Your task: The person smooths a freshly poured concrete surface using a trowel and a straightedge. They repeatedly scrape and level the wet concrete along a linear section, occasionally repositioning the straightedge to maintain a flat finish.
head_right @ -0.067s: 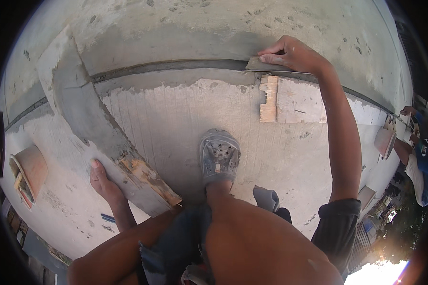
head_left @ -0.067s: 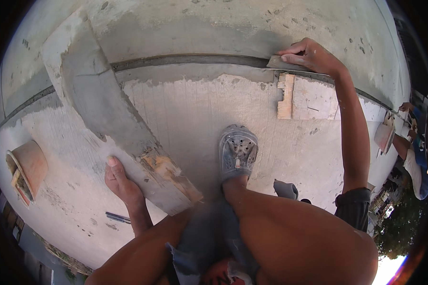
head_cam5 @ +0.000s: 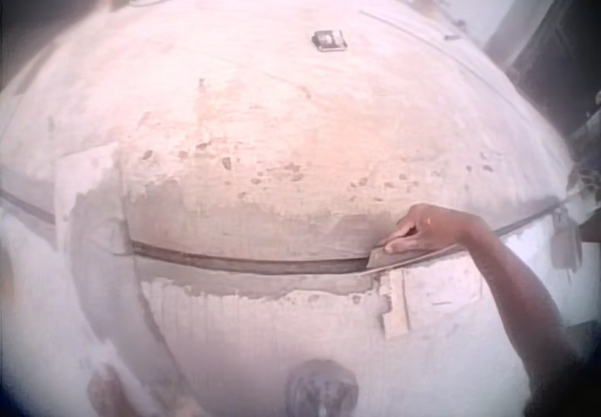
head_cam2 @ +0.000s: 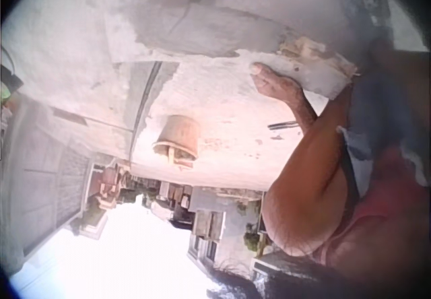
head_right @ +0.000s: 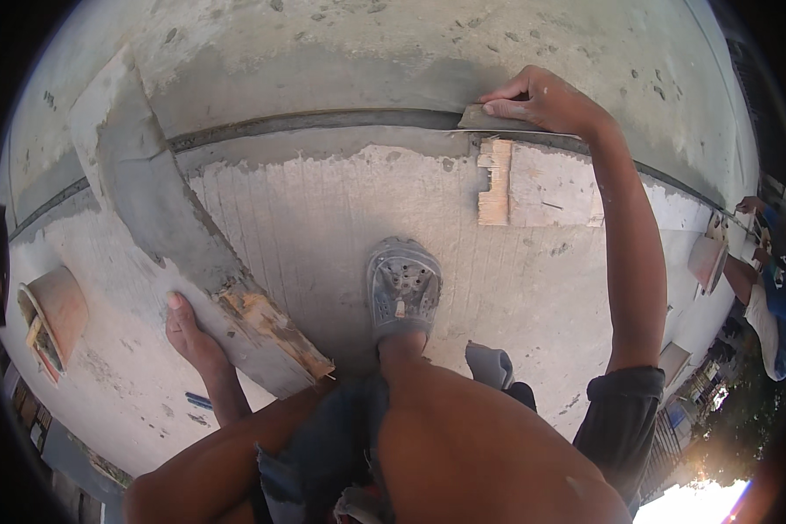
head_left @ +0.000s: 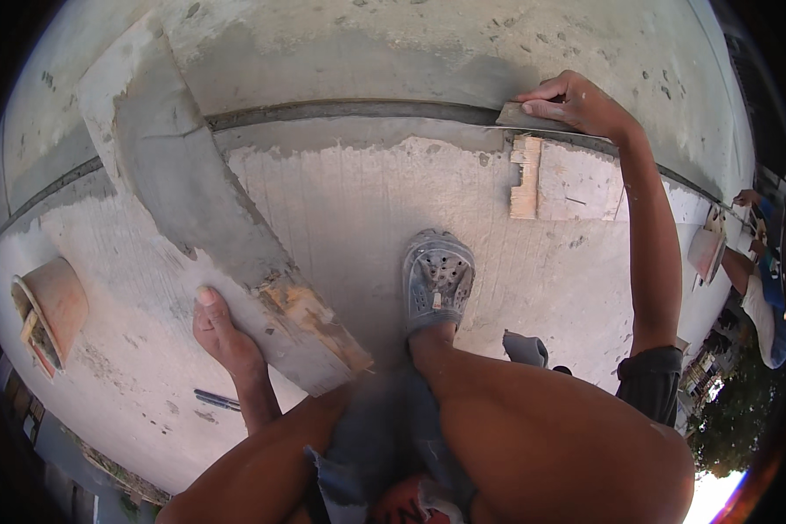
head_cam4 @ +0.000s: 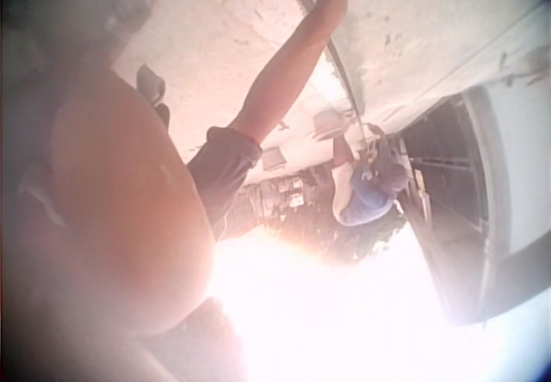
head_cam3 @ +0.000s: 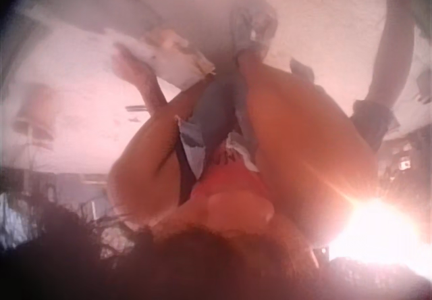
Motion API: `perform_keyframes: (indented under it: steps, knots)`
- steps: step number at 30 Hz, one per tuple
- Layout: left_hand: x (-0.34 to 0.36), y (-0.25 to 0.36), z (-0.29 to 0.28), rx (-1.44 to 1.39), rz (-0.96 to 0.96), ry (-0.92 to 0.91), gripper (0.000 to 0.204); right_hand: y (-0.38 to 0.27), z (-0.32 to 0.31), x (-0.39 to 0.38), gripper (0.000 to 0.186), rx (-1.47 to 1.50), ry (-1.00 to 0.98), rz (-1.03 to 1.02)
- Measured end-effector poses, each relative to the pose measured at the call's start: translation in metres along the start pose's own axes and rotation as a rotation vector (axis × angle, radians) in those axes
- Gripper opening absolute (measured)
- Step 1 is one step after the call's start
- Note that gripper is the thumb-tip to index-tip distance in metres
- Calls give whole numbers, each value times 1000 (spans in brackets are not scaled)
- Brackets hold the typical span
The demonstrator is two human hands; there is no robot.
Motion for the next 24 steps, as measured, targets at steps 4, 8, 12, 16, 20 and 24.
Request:
perform_keyframes:
  steps: [4, 8, 12, 16, 20, 24]
  knots:
    - [-3, 3, 4, -6, -3, 35, 48, 2, -9, -1, 34, -19, -4, -11]
    - [-2, 6, 8, -1, 35, 8, 49, -21, 4, 7, 34, 144, -24, -52]
    - [-1, 5, 5, 21, 32, -13, 50, -20, 10, 9, 36, 50, -8, 15]
    - [-2, 8, 9, -17, 29, 19, 49, 13, -8, 0, 33, -24, -27, 49]
    - [-1, 8, 6, -17, 53, 1, 49, 19, -44, -22, 33, -48, 5, 113]
    - [-5, 5, 3, -35, 18, -65, 46, -12, -46, -43, 42, 221, 203, 54]
Point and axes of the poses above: each hand's wrist, its own x-axis towards the middle knuckle, its own z-axis out of the palm, y = z × x, the point moved 4 cm from there along x, towards the middle knuckle, and after that the axes turned 6 degrees about y, right-handed, at the moved point
